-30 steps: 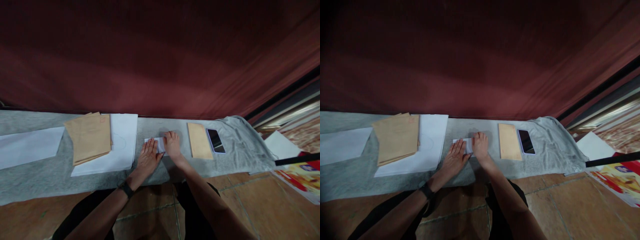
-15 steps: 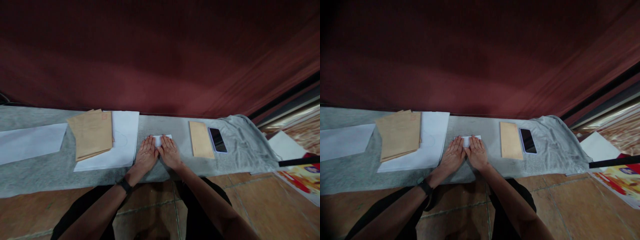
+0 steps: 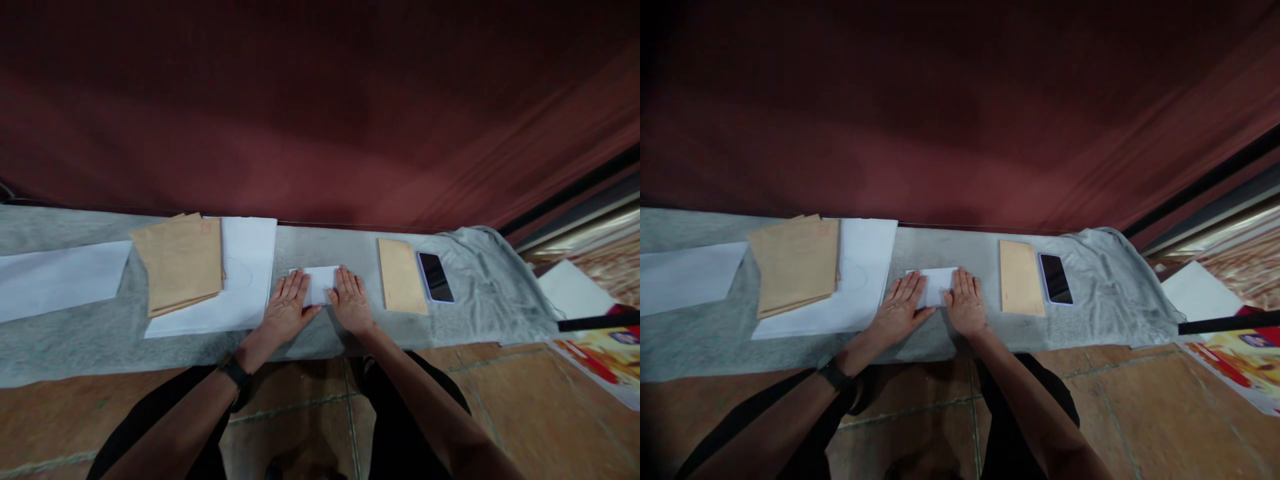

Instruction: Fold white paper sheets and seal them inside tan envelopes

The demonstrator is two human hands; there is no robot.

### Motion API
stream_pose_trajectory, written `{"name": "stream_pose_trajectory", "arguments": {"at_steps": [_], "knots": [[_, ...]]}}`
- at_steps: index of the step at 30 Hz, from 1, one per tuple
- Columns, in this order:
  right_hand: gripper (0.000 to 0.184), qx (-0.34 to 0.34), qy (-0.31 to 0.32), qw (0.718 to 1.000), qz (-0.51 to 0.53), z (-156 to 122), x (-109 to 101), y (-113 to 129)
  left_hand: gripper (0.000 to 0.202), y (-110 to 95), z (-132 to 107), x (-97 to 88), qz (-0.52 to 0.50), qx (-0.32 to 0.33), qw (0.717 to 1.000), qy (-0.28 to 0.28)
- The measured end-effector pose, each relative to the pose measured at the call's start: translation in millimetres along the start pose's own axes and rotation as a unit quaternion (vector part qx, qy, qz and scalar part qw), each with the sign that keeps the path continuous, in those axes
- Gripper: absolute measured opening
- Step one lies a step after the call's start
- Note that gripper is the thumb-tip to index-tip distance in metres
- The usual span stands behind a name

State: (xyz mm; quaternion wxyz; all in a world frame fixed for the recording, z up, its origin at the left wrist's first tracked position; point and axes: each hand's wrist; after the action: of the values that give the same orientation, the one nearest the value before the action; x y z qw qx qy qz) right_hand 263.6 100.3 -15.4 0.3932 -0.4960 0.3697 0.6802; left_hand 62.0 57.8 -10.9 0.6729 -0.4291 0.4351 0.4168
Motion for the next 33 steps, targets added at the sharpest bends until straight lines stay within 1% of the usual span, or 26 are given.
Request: {"name": "stream_pose_trajectory", "arguments": {"at_steps": [4,9,12,14,18,21,24,27,30,33], "knots": [[0.061,0.008,-0.003,1.0,0.014,-2.1,-0.1,-3.2,0.065,5.1,-5.8,-6.9,0.009,0.029,0.999,0.014],[0.061,0.015,0.004,1.0,0.022,-2.1,-1.7,-3.3,0.054,5.5,-4.7,-10.2,0.013,0.05,0.998,0.028],[0.061,0.021,0.008,0.999,0.024,-1.9,-3.9,-1.9,0.049,3.9,-3.7,-11.5,0.02,0.061,0.997,0.032],[0.062,0.022,0.013,0.999,0.024,-2.1,-6.1,-1.2,0.048,4.8,-3.9,-12.8,0.028,0.056,0.997,0.036],[0.062,0.022,0.022,0.999,0.029,-1.6,-10.3,-0.7,0.05,6.5,-5.3,-15.7,0.027,0.041,0.998,0.043],[0.059,0.014,0.017,0.998,0.056,0.9,-11.5,2.7,0.053,-0.1,-6.0,-15.0,0.01,0.032,0.999,0.025],[0.057,-0.031,0.019,0.993,0.109,2.1,-10.4,13.9,0.057,-12.7,-5.9,-9.3,-0.002,0.026,1.0,0.012],[0.059,-0.081,0.048,0.985,0.145,-2.2,-8.5,29.6,0.061,-24.1,-6.2,-0.8,-0.001,0.025,1.0,0.017],[0.063,-0.087,0.066,0.985,0.136,-10.3,-7.5,38.2,0.063,-29.3,-8.2,4.9,0.009,0.023,0.999,0.027],[0.064,-0.092,0.06,0.987,0.113,-17.5,-7.1,33.5,0.064,-28.9,-11.5,5.6,0.006,0.014,0.999,0.03]]}}
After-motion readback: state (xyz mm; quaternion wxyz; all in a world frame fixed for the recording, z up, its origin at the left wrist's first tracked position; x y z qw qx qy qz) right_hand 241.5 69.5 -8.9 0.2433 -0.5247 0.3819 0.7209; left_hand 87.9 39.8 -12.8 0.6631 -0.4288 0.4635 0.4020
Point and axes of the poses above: each hand's wrist, its own z-axis towards the middle knuckle, its own x-axis out of the palm, y = z × x, and after that the axes turned 3 degrees about -z, right-handed
